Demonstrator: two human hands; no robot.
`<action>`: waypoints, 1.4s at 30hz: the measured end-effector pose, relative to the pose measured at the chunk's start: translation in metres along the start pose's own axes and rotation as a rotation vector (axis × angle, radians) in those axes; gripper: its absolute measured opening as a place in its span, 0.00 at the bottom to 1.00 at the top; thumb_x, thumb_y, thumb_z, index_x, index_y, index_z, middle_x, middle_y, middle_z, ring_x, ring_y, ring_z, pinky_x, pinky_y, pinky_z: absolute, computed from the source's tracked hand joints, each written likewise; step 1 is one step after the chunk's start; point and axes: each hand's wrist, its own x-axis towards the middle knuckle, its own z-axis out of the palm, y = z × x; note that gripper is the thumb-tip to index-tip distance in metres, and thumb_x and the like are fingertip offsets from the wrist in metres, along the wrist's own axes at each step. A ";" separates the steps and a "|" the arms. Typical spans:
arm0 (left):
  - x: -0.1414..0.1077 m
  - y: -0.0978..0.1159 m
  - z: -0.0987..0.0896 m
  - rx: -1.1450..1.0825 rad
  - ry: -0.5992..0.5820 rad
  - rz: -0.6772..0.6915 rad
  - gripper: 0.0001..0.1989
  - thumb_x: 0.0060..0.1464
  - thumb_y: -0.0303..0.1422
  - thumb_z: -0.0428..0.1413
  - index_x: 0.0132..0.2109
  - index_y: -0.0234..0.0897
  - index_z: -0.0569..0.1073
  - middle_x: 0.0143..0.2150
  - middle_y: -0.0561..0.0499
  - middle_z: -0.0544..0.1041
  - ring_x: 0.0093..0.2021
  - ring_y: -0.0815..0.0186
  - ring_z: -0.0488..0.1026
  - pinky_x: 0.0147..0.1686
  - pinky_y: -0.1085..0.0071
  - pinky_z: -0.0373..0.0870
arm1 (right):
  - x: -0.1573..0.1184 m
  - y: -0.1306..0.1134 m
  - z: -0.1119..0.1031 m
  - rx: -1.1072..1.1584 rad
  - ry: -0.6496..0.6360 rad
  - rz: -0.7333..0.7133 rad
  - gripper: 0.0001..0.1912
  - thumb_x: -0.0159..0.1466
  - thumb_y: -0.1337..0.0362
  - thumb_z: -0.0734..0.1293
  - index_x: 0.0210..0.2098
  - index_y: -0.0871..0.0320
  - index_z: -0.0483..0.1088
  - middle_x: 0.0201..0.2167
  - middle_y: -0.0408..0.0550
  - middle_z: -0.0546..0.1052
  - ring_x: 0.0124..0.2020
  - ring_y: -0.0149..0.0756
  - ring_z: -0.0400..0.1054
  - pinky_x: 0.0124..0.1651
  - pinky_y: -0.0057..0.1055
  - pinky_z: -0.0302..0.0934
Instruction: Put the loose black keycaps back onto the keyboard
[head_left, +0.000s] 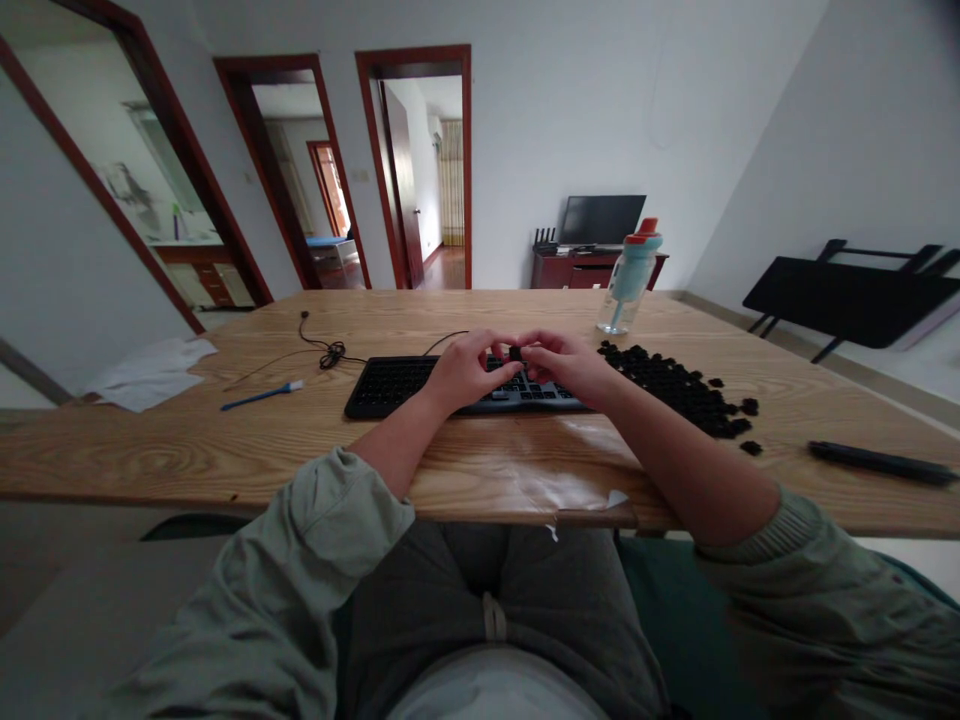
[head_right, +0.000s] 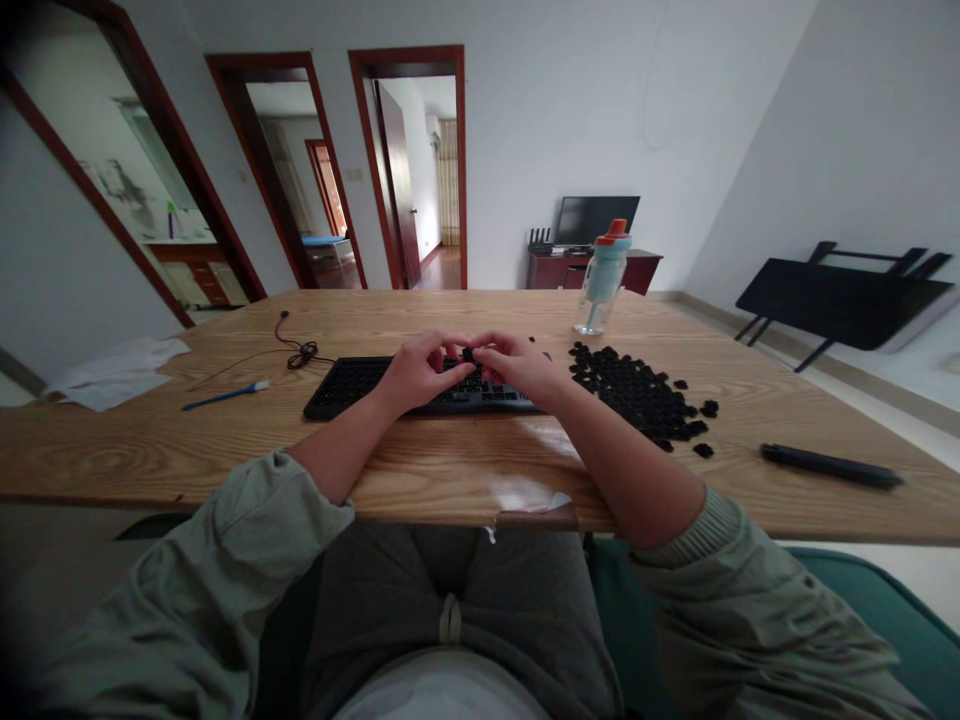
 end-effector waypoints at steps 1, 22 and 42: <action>0.000 0.000 0.000 0.000 0.006 -0.003 0.17 0.54 0.37 0.61 0.49 0.37 0.76 0.35 0.52 0.76 0.27 0.73 0.65 0.30 0.74 0.63 | 0.000 0.001 0.000 0.017 -0.004 0.004 0.19 0.55 0.52 0.74 0.40 0.56 0.71 0.28 0.42 0.71 0.25 0.27 0.63 0.28 0.26 0.58; -0.033 -0.038 -0.085 0.317 -0.094 0.099 0.12 0.57 0.35 0.56 0.44 0.37 0.79 0.46 0.48 0.80 0.47 0.63 0.76 0.49 0.67 0.70 | -0.007 0.008 0.009 -0.203 -0.143 0.007 0.20 0.58 0.53 0.72 0.43 0.57 0.64 0.42 0.51 0.77 0.28 0.30 0.68 0.30 0.28 0.63; -0.113 -0.085 -0.167 0.250 -0.101 -0.598 0.23 0.50 0.46 0.58 0.46 0.32 0.82 0.35 0.45 0.80 0.30 0.66 0.70 0.31 0.71 0.63 | -0.006 0.019 -0.004 -0.823 -0.090 -0.145 0.15 0.63 0.56 0.64 0.44 0.58 0.72 0.33 0.49 0.76 0.29 0.34 0.66 0.33 0.32 0.59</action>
